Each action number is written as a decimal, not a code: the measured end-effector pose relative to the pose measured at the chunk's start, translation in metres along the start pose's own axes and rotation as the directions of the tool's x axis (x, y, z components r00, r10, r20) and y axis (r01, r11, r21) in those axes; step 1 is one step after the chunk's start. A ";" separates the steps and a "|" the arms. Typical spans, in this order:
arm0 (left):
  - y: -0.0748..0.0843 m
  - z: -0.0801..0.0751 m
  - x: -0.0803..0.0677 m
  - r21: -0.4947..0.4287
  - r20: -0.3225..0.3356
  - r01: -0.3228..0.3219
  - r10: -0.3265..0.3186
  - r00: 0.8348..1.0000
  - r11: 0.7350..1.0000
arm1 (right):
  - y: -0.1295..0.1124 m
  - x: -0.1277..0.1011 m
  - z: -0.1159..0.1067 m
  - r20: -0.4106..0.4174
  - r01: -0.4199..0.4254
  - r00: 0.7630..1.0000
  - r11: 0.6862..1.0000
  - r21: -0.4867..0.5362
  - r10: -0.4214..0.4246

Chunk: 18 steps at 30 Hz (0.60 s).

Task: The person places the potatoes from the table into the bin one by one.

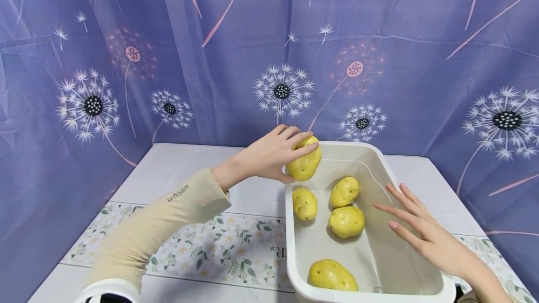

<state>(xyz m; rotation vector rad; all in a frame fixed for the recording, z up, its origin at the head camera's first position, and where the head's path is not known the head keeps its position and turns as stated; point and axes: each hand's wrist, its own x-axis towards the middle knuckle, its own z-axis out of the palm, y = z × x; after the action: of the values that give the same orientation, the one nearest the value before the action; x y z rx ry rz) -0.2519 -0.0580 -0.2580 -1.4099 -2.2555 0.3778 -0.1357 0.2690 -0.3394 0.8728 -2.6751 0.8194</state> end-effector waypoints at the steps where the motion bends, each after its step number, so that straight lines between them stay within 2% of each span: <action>1: 0.001 0.000 0.001 -0.002 0.003 -0.002 0.002 1.000 1.000 | 0.000 0.000 0.000 -0.001 0.002 1.000 1.000 -0.003 -0.002; 9: 0.006 0.000 0.010 0.004 0.025 -0.011 0.011 1.000 1.000 | 0.000 0.000 0.001 -0.006 0.001 1.000 1.000 -0.002 -0.001; 18: 0.006 0.007 0.018 0.022 0.025 -0.022 0.021 0.999 1.000 | 0.001 0.000 0.001 0.008 -0.025 1.000 0.999 0.045 0.025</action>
<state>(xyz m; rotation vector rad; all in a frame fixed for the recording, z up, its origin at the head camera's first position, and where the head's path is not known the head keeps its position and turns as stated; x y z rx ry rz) -0.2574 -0.0396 -0.2624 -1.4265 -2.2501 0.4284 -0.1362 0.2689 -0.3406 0.8559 -2.6883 0.8876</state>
